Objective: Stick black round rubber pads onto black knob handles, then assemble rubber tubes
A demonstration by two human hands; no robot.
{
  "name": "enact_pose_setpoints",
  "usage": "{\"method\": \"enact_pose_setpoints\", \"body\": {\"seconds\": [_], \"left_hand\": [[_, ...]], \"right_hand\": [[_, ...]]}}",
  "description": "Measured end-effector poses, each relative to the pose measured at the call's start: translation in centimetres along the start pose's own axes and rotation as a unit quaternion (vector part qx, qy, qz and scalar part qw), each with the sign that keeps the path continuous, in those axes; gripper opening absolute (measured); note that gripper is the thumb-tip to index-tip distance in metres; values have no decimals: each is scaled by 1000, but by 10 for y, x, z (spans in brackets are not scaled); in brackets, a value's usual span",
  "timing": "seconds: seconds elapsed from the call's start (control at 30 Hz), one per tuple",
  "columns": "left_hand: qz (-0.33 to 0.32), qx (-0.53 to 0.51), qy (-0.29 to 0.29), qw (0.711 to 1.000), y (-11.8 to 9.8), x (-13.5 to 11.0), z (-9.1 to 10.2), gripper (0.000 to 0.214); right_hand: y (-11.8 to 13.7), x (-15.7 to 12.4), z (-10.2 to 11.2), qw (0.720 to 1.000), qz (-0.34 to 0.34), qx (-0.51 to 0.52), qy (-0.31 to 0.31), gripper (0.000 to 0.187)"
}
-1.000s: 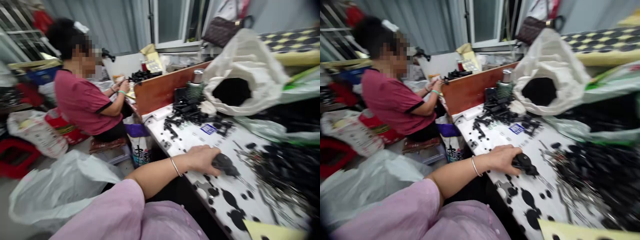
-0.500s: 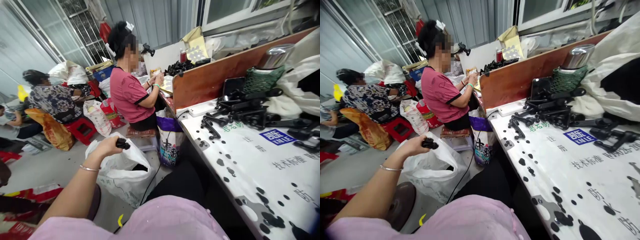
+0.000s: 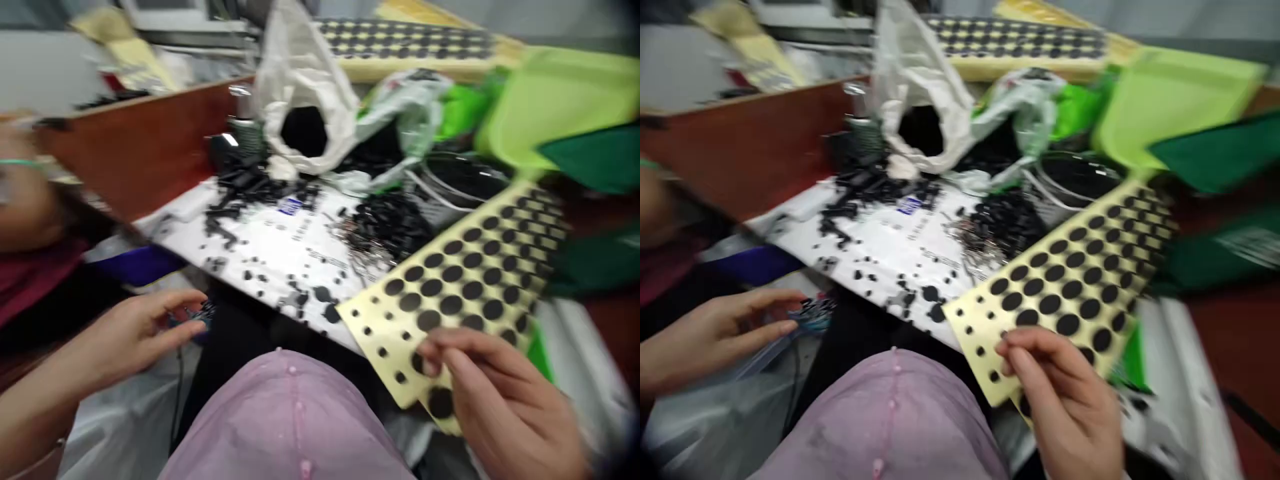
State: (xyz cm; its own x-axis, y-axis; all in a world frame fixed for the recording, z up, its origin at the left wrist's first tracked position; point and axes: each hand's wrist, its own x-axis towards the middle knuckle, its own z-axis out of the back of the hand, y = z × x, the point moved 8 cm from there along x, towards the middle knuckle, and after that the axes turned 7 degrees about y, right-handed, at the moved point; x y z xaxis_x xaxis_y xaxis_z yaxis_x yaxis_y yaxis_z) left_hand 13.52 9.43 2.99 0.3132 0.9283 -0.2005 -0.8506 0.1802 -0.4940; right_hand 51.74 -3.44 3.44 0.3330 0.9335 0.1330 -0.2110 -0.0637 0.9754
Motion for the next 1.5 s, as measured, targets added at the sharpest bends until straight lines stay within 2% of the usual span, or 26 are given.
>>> {"method": "enact_pose_setpoints", "body": {"seconds": [0.03, 0.1, 0.2, 0.27, 0.33, 0.4, 0.5, 0.67, 0.8, 1.0, 1.23, 1.37, 1.5], "left_hand": [[-87, 11, 43, 995, -35, 18, -22, 35], [-265, 16, 68, 962, -109, 35, -60, 32], [-452, 13, 76, 889, -198, 32, -113, 36], [-538, 15, 92, 838, -237, 25, -142, 44], [-575, 15, 98, 812, -258, 25, -162, 54], [-578, 10, 100, 810, -265, 30, -173, 64], [-568, -3, 107, 816, -263, 39, -180, 71], [-560, 11, 110, 821, -260, 41, -184, 70], [-557, 29, 103, 823, -259, 40, -186, 68], [-564, 40, 87, 820, -259, 41, -187, 64], [-565, 28, 84, 820, -259, 43, -187, 61], [-561, 30, 85, 823, -258, 43, -187, 61], [-555, 34, 87, 827, -257, 44, -189, 60]], "right_hand": [[2, -5, 9, 1000, -10, -10, -24, 10], [6, -13, 25, 996, -1, -45, -83, 8], [11, -30, 44, 978, 38, -147, -144, 7], [12, -42, 48, 960, 72, -226, -150, 9], [11, -50, 48, 940, 101, -295, -137, 12], [8, -54, 44, 921, 116, -351, -124, 15], [6, -47, 35, 887, 129, -426, -118, 19], [4, -24, 10, 823, 134, -545, -94, 20], [-1, -18, -3, 793, 129, -591, -77, 21], [-7, -19, -8, 788, 124, -600, -68, 19], [-5, -24, -15, 810, 128, -567, -73, 11], [0, -30, -13, 816, 162, -544, -113, 7], [1, -26, -6, 812, 163, -543, -138, 7]]}}
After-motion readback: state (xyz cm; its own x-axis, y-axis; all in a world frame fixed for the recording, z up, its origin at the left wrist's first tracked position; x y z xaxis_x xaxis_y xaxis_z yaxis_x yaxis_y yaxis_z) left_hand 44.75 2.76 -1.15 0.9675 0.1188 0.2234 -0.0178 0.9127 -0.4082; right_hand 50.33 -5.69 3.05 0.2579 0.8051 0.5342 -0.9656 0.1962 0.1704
